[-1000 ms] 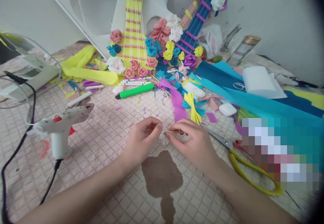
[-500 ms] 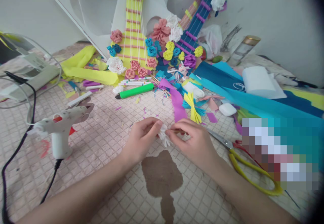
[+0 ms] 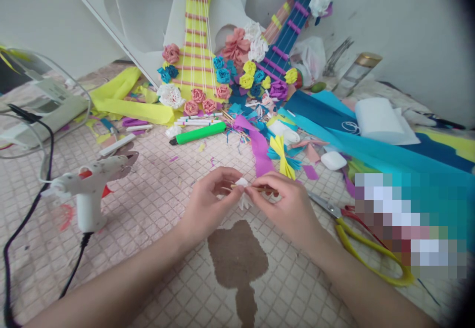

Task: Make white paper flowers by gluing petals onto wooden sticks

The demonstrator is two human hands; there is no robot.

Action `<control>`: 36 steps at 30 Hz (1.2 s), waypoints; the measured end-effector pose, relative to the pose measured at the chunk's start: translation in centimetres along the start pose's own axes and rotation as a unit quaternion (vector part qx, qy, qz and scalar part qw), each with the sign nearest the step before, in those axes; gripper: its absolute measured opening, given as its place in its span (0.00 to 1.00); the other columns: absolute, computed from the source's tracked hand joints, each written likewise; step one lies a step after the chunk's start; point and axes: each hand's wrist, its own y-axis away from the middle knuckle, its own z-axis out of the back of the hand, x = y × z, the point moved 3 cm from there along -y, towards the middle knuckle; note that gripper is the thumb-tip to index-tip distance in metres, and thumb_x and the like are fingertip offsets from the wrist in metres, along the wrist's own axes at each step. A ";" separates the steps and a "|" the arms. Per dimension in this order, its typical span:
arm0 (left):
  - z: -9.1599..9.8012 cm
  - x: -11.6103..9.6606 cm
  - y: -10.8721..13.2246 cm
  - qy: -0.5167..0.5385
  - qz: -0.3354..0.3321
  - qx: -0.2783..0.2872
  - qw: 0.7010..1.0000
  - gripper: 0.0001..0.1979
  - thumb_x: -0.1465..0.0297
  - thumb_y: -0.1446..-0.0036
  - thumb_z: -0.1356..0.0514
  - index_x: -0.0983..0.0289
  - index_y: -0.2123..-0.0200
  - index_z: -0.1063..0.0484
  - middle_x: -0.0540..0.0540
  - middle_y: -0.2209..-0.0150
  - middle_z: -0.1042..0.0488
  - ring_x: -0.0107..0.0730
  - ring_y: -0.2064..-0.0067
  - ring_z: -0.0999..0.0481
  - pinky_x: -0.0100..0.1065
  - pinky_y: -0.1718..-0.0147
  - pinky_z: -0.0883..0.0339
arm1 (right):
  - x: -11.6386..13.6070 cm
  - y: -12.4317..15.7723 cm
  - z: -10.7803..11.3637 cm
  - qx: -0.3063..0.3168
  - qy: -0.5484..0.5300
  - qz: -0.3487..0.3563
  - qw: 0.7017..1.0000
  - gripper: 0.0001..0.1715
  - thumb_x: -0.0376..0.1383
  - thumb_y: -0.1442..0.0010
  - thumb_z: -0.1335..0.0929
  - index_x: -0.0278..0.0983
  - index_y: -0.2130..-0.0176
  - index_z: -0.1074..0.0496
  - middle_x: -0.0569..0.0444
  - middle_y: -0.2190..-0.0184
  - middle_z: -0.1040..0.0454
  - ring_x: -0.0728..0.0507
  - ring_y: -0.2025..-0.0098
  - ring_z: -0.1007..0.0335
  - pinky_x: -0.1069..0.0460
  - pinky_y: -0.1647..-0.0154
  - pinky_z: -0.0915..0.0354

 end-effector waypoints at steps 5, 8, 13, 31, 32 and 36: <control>0.2 0.0 0.1 -0.032 -0.044 -0.008 0.998 0.06 0.70 0.47 0.41 0.64 0.64 0.29 0.53 0.64 0.26 0.26 0.67 0.26 0.28 0.67 0.29 | 0.0 -0.1 0.1 0.013 -0.015 0.001 1.000 0.03 0.33 0.46 0.33 0.36 0.69 0.29 0.54 0.73 0.28 0.48 0.70 0.33 0.52 0.69 0.36; 0.2 0.0 0.1 -0.056 -0.060 -0.008 0.997 0.07 0.70 0.47 0.41 0.64 0.63 0.29 0.53 0.63 0.26 0.26 0.66 0.26 0.27 0.66 0.29 | 0.0 -0.1 0.1 0.015 -0.021 0.001 1.000 0.03 0.32 0.45 0.34 0.36 0.70 0.29 0.55 0.74 0.28 0.49 0.71 0.33 0.53 0.70 0.36; 0.2 0.1 0.2 -0.089 -0.084 -0.015 0.992 0.07 0.71 0.47 0.41 0.64 0.62 0.29 0.53 0.63 0.25 0.26 0.65 0.26 0.27 0.66 0.29 | 0.0 -0.2 0.1 0.019 -0.025 0.002 1.000 0.04 0.32 0.45 0.34 0.37 0.71 0.29 0.55 0.74 0.28 0.49 0.72 0.33 0.53 0.71 0.36; -0.3 -0.2 0.2 0.002 0.005 0.061 0.998 0.12 0.66 0.48 0.39 0.65 0.61 0.30 0.55 0.61 0.26 0.30 0.62 0.26 0.31 0.61 0.30 | -0.1 -0.2 0.4 0.022 -0.100 -0.058 0.993 0.04 0.34 0.47 0.33 0.37 0.73 0.29 0.56 0.76 0.28 0.49 0.73 0.34 0.54 0.74 0.37; -0.4 -0.3 0.2 0.011 0.013 0.073 0.997 0.10 0.66 0.47 0.40 0.65 0.63 0.30 0.55 0.63 0.25 0.30 0.63 0.25 0.31 0.62 0.30 | -0.2 -0.2 0.4 0.025 -0.110 -0.068 0.991 0.05 0.34 0.46 0.33 0.37 0.74 0.29 0.56 0.76 0.28 0.49 0.73 0.34 0.54 0.74 0.37; -0.5 -0.7 0.3 0.011 0.004 0.077 0.997 0.07 0.67 0.46 0.41 0.66 0.66 0.29 0.52 0.69 0.26 0.27 0.68 0.26 0.28 0.67 0.30 | -0.7 -0.2 0.3 0.038 -0.146 -0.098 0.984 0.07 0.37 0.46 0.32 0.37 0.73 0.27 0.56 0.76 0.28 0.49 0.74 0.34 0.55 0.74 0.37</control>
